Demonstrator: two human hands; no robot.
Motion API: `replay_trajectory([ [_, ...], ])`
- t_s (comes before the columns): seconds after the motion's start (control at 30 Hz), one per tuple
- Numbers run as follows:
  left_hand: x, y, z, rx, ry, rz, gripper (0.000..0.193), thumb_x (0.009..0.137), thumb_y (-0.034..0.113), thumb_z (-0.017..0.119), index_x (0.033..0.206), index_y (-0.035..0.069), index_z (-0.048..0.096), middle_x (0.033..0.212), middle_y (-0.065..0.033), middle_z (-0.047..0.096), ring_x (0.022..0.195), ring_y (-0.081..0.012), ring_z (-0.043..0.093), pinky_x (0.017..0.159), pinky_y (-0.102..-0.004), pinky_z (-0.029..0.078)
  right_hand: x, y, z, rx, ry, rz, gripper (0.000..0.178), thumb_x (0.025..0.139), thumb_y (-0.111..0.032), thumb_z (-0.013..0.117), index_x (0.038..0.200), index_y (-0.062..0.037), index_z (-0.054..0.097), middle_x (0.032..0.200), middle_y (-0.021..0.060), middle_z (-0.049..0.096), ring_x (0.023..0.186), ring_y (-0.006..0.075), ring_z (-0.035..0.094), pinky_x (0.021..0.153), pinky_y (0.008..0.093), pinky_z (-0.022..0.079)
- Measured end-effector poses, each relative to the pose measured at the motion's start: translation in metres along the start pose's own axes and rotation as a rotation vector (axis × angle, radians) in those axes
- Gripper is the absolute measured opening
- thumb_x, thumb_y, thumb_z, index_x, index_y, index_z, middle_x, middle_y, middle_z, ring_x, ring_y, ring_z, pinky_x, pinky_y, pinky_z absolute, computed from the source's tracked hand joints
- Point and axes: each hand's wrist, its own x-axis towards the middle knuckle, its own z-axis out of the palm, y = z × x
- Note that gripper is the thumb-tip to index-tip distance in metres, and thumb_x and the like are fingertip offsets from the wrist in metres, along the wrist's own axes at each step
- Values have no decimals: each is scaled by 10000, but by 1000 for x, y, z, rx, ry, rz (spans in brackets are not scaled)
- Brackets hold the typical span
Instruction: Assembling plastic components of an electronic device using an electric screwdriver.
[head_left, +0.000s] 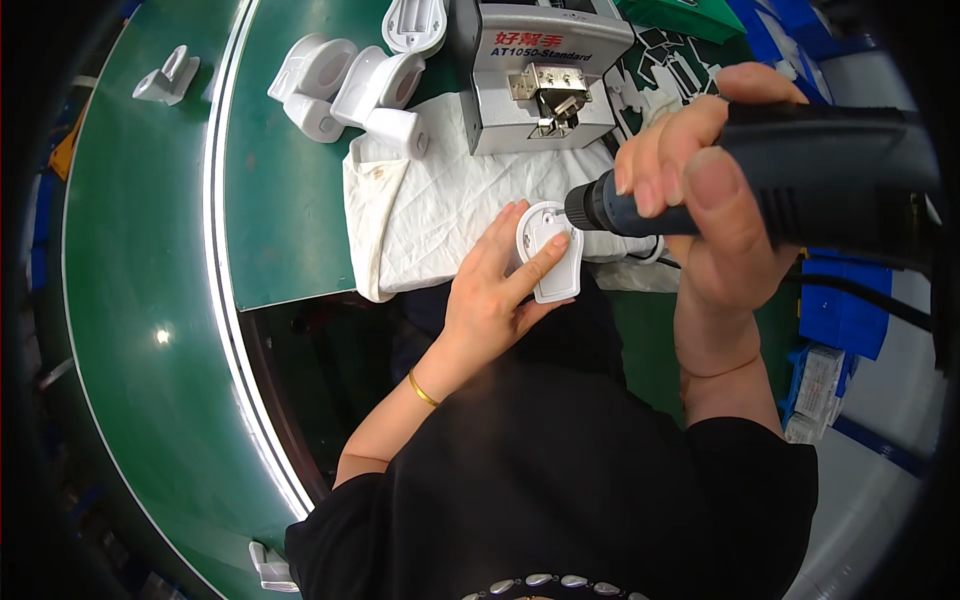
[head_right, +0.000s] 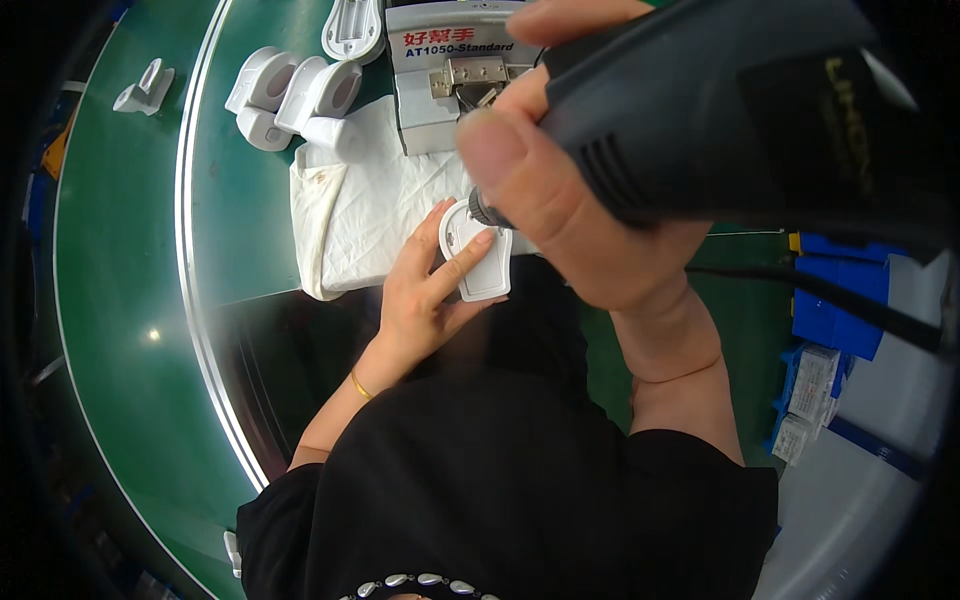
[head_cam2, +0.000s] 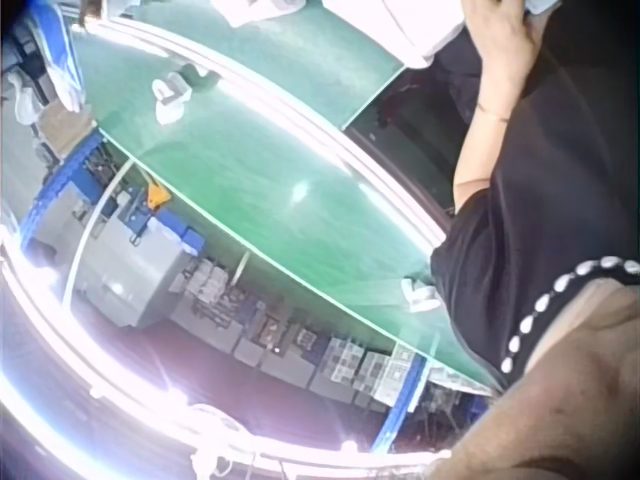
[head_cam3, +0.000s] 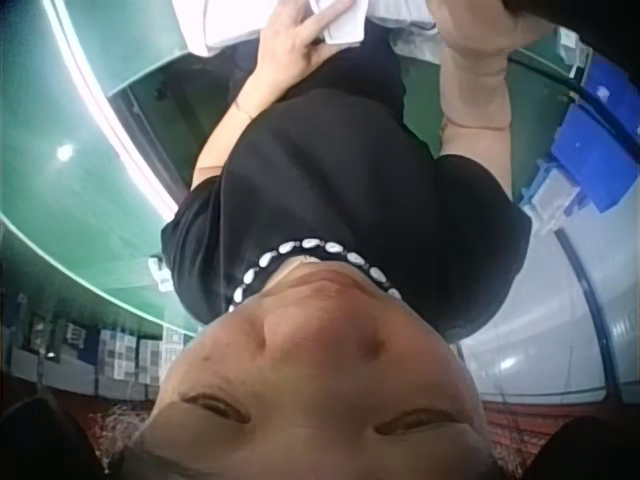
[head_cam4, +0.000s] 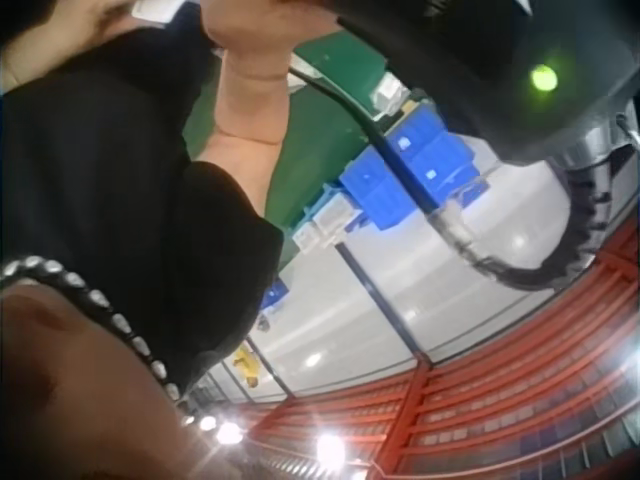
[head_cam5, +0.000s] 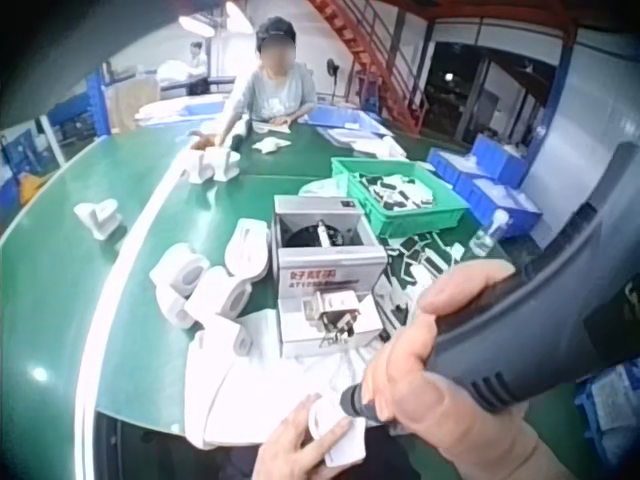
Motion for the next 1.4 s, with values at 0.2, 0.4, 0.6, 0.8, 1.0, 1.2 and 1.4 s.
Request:
replay_trajectory([
  [0.2,1,1,0,-15,8,-2,697,675,211,869,1333,203,640,1408,-251,509,1273,-439,533,1019,-461,484,-7,-1,6,-47,40,35,487,929,-139,629,1337,-35,382,796,83,550,669,172,566,688,396,500],
  [0.4,2,1,-1,-26,6,-11,702,655,190,871,1318,168,643,1410,-254,506,1274,-444,529,1025,-465,481,-12,-11,9,-140,48,133,446,927,-93,618,1310,-51,393,802,83,549,668,171,564,694,394,500],
  [0.6,3,2,-1,-46,-2,-22,731,628,162,874,1320,160,637,1415,-261,501,1278,-451,524,1025,-466,482,-5,1,-1,-340,-104,36,389,926,-56,595,1264,-61,403,812,86,557,673,166,567,699,389,504],
  [0.8,2,0,-1,-56,0,-18,734,627,149,872,1321,151,633,1408,-273,502,1270,-459,527,1017,-467,489,-7,15,3,-7,-52,54,387,921,-26,574,1267,-61,404,813,91,559,675,166,568,697,388,504],
  [1.0,0,0,0,-43,18,17,709,657,165,868,1324,146,628,1402,-276,503,1253,-465,537,1005,-470,496,-9,18,3,42,-32,51,376,921,-22,568,1259,-49,403,813,92,561,665,164,565,689,392,509],
  [1.2,2,3,4,-44,4,18,708,660,195,876,1322,151,630,1411,-272,492,1274,-470,514,1014,-485,486,-7,20,-6,7,-11,53,415,906,-30,607,1270,4,412,808,111,595,660,175,585,679,405,519],
  [1.4,12,11,-9,269,-160,294,525,757,87,707,1254,252,672,1501,-142,441,1389,-424,399,1096,-470,431,10,19,-75,141,420,106,355,910,-72,682,1213,4,513,817,79,601,717,184,603,693,386,520],
])
